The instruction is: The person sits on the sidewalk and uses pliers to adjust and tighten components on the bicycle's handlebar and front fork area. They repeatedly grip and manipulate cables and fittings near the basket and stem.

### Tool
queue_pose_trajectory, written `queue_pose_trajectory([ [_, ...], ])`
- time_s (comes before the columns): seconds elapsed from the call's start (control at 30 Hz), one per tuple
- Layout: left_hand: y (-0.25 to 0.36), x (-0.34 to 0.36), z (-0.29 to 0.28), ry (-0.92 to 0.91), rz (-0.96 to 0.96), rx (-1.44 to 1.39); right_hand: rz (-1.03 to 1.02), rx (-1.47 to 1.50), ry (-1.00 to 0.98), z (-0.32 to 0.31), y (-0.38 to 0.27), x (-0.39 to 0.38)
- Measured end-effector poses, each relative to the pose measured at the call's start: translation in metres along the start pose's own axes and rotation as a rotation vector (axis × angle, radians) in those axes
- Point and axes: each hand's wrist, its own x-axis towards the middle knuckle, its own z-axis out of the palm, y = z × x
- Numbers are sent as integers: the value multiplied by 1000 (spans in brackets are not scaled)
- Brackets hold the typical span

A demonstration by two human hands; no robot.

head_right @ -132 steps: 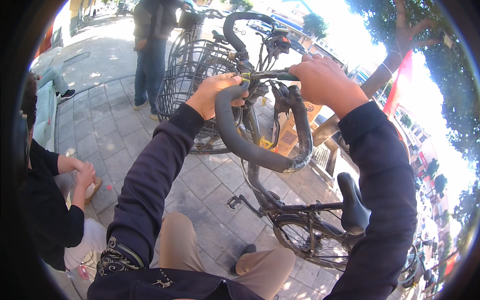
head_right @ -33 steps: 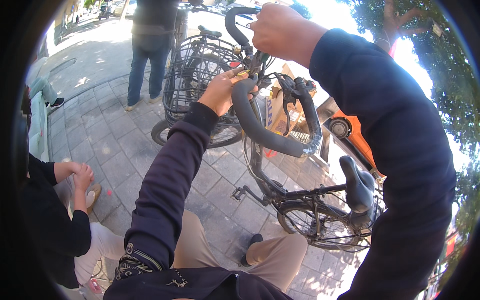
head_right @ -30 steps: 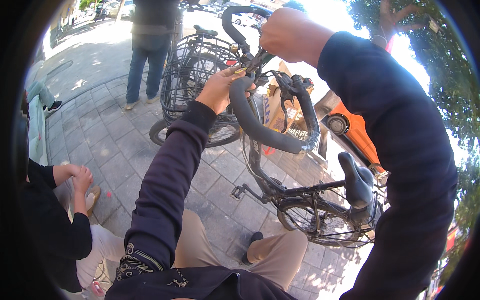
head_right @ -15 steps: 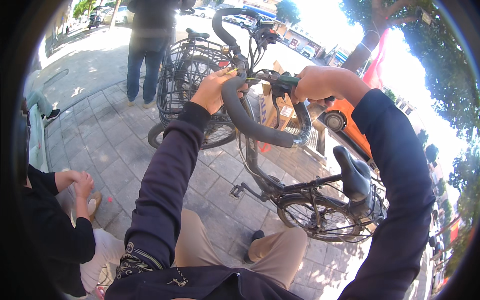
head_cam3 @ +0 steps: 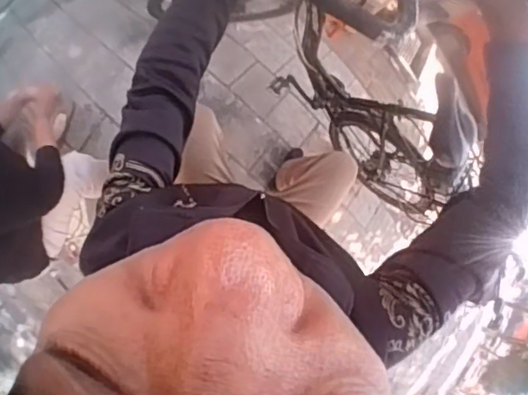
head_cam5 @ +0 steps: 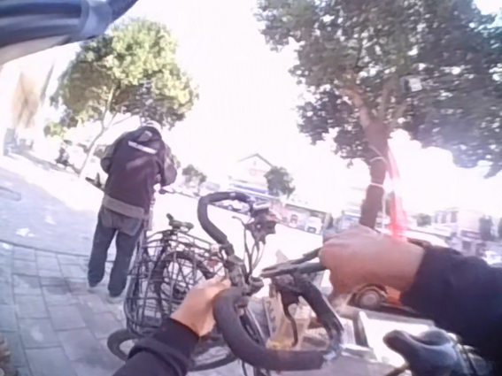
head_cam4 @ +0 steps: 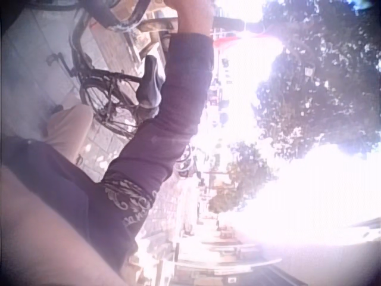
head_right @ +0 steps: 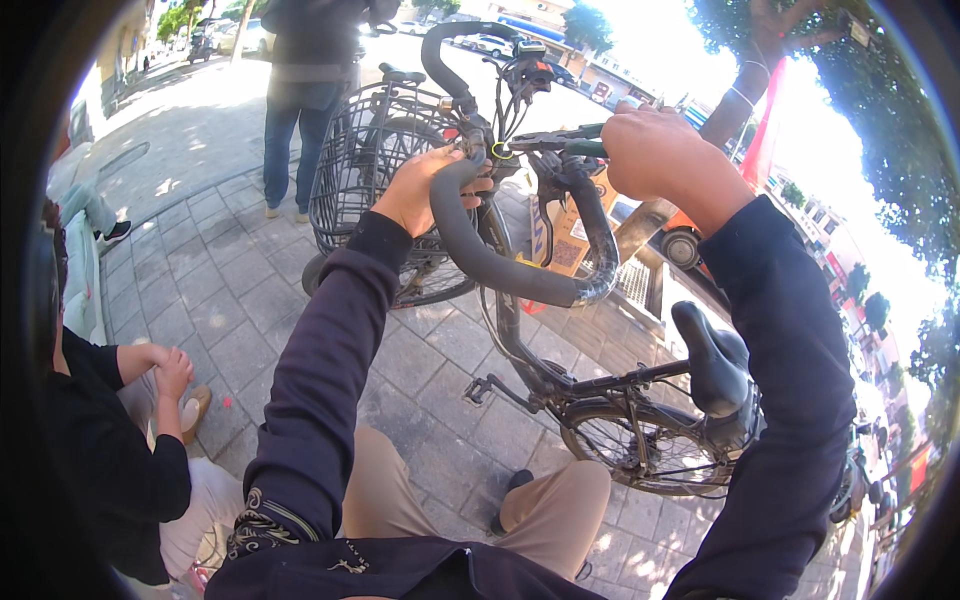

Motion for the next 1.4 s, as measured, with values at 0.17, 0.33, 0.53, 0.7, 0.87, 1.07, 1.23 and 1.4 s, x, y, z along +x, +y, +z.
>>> queue_pose_trajectory([
  [0.17,-1,1,-3,-17,-12,10,106,80,-94,-7,-3,22],
  [0.33,-2,-1,1,20,-8,-20,176,133,-182,-11,-9,33],
  [0.53,-4,0,-5,47,13,-32,29,-139,99,11,-7,30],
  [0.7,-3,0,2,97,52,-44,-36,-153,251,26,-12,25],
  [0.87,-3,2,1,91,80,-17,-80,-302,217,20,-20,19],
  [1.07,-1,-2,9,124,62,-7,-54,-341,365,37,-21,15],
  [1.23,2,-2,5,116,44,-4,-63,-319,342,28,-37,17],
  [1.4,-1,0,4,109,56,-22,-100,-354,404,31,-38,18],
])
